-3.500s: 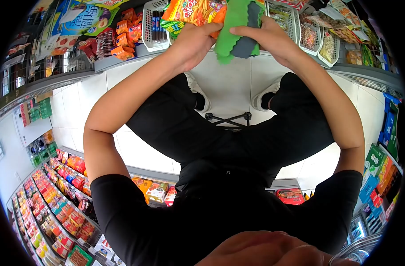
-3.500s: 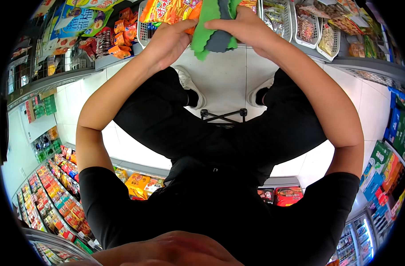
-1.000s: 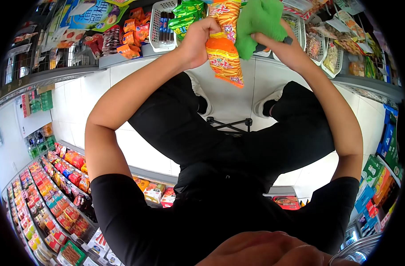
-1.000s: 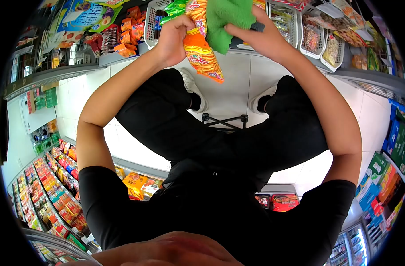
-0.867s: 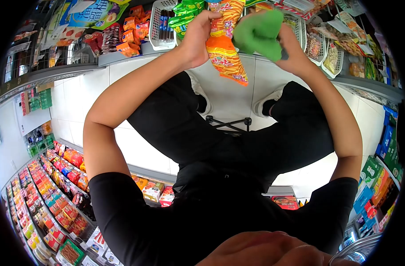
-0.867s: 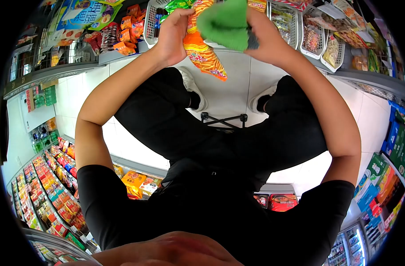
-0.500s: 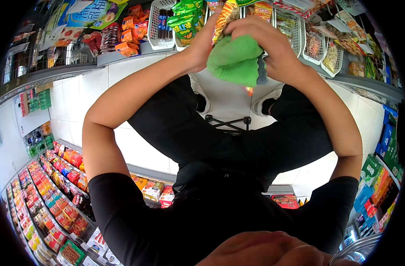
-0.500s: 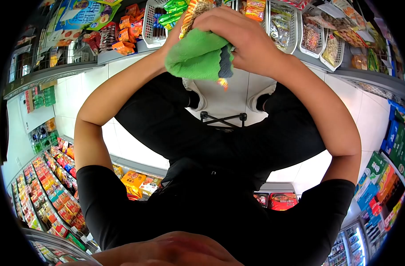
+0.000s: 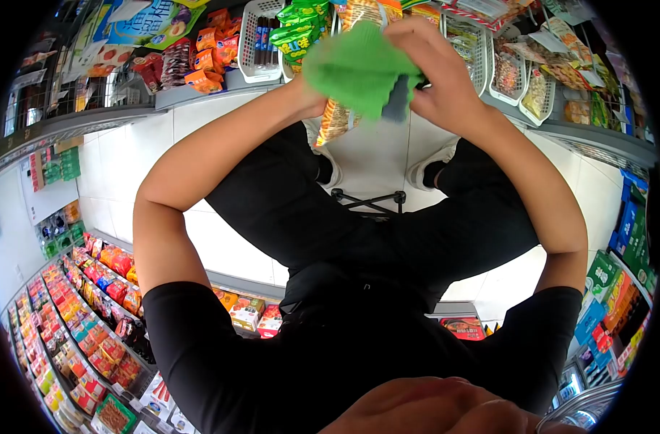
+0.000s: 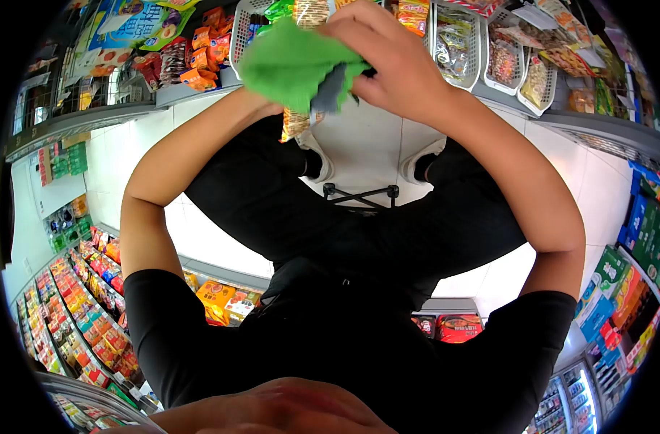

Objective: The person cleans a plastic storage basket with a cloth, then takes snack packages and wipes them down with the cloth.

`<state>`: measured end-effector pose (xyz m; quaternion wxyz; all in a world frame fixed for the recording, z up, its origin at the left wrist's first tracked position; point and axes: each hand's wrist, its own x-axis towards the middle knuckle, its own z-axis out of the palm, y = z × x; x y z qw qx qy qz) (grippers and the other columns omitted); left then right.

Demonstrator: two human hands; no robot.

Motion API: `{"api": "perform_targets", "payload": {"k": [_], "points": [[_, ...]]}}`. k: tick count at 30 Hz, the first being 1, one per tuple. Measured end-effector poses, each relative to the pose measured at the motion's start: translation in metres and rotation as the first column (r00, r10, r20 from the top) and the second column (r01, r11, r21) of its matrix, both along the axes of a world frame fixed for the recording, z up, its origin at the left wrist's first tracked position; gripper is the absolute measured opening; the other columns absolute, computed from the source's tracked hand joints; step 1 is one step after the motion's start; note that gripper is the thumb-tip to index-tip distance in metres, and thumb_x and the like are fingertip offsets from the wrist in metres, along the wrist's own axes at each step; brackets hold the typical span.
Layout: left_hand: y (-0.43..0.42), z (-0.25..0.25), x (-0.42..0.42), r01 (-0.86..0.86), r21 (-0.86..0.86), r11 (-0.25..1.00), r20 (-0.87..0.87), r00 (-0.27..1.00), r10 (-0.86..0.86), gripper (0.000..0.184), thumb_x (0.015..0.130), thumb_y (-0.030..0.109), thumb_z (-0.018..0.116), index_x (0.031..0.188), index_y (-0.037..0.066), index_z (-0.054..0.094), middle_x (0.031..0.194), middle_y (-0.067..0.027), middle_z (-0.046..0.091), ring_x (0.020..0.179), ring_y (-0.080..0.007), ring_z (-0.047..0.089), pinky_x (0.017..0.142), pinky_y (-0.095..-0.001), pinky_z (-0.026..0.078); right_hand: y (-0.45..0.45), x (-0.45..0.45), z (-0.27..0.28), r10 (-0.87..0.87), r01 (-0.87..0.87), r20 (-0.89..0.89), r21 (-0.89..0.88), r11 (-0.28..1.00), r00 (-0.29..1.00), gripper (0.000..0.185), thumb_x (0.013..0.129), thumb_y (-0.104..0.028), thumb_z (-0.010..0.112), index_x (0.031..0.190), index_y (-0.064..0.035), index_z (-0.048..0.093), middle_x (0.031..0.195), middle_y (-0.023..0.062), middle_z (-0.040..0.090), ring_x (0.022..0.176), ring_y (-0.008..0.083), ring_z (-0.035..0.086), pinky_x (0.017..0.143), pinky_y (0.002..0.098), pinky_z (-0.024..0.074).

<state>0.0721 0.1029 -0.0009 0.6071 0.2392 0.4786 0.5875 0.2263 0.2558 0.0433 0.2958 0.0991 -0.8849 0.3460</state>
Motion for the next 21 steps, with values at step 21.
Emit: {"api": "perform_targets", "payload": {"k": [21], "points": [[0.019, 0.0, 0.011, -0.048, 0.069, 0.996, -0.062, 0.997, 0.052, 0.043, 0.09, -0.003, 0.061, 0.131, 0.003, 0.052, 0.126, -0.009, 0.06, 0.116, -0.0186, 0.06, 0.099, -0.0342, 0.05, 0.036, 0.004, -0.02, -0.156, 0.166, 0.295, -0.007, 0.986, 0.943, 0.048, 0.08, -0.013, 0.069, 0.125, -0.0042, 0.056, 0.108, 0.0153, 0.058, 0.096, 0.0341, 0.06, 0.085, 0.0369, 0.0492]]}}
